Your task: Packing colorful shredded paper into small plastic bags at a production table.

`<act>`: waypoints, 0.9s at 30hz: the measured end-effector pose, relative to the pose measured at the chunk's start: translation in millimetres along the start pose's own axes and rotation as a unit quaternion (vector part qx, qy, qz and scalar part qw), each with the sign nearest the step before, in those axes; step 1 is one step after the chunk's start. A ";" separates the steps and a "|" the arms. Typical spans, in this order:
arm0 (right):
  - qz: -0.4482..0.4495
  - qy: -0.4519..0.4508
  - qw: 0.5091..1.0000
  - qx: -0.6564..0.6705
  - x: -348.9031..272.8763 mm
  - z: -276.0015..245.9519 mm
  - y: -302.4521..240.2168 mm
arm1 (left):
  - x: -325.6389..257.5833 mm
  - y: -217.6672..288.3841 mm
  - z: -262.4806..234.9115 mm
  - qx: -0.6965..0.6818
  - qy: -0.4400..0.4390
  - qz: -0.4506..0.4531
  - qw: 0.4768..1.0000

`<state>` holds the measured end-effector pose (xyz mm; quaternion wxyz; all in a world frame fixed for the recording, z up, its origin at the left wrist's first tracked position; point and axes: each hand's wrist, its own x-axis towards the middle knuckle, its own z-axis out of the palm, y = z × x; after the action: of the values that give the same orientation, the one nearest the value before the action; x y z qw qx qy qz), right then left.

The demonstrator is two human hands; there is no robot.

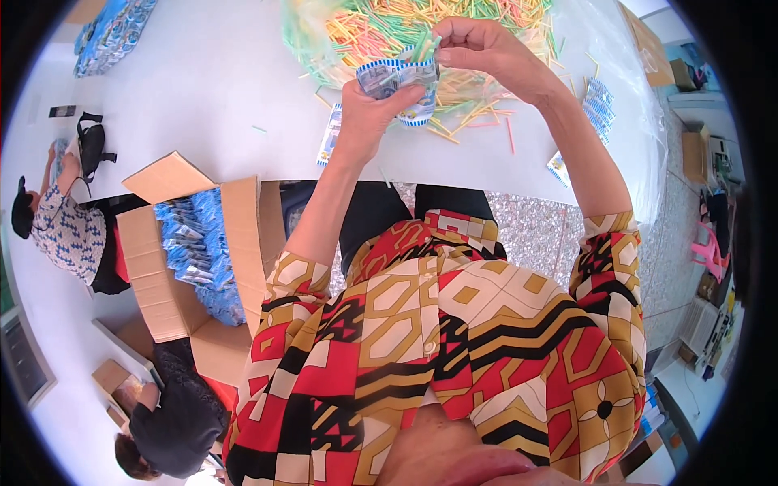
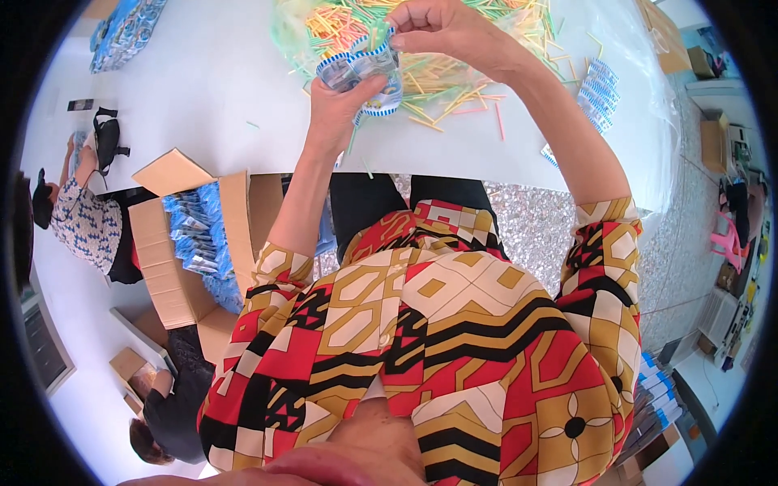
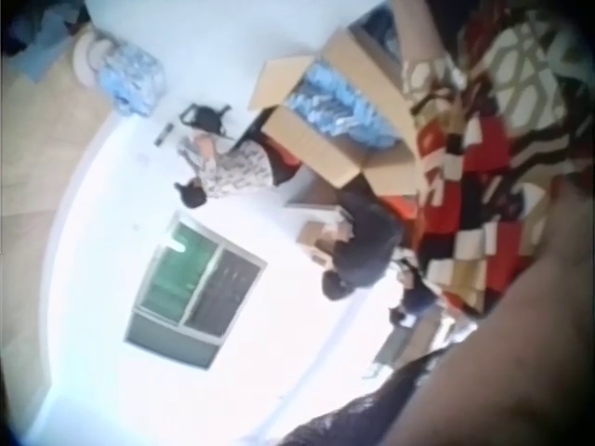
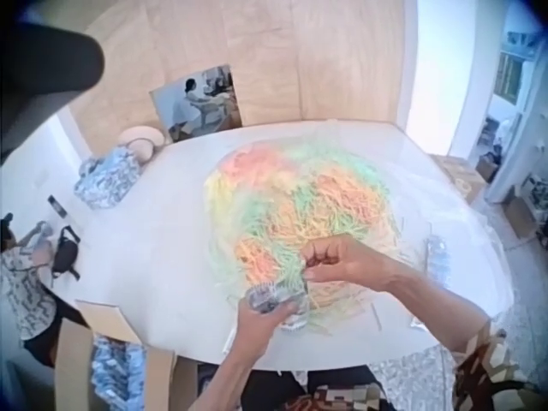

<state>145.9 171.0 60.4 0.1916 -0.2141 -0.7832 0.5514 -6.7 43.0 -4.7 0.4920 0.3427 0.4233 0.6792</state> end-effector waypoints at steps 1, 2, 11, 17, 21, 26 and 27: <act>0.019 -0.028 0.999 0.023 -0.8 -2.7 4.6 | -1.1 1.8 1.0 0.001 -0.001 -0.003 1.000; 0.021 -0.025 0.999 0.024 -2.8 -3.7 9.9 | -1.3 2.0 1.1 -0.001 -0.003 -0.014 1.000; -0.098 0.170 0.980 0.042 -53.8 -30.0 29.3 | -4.2 4.5 -7.2 -0.018 0.025 -0.117 0.993; 0.008 0.248 0.969 -0.003 -109.4 -38.3 57.8 | -5.3 1.7 2.3 -0.025 0.019 -0.162 0.986; 0.085 0.313 0.946 -0.027 -154.0 -51.2 86.8 | -3.3 -6.8 7.1 -0.034 -0.003 -0.185 0.982; 0.089 0.375 0.922 0.033 -197.5 -62.3 127.1 | -2.4 -7.4 8.8 0.000 0.000 -0.167 0.986; 0.089 0.370 0.924 0.015 -206.3 -68.8 128.0 | -2.2 -3.7 11.1 0.001 -0.011 -0.156 0.988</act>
<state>370.9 150.5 -51.9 0.4211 -0.4692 -0.6257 0.4593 5.1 44.2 -3.7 0.5967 0.2804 0.4665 0.5897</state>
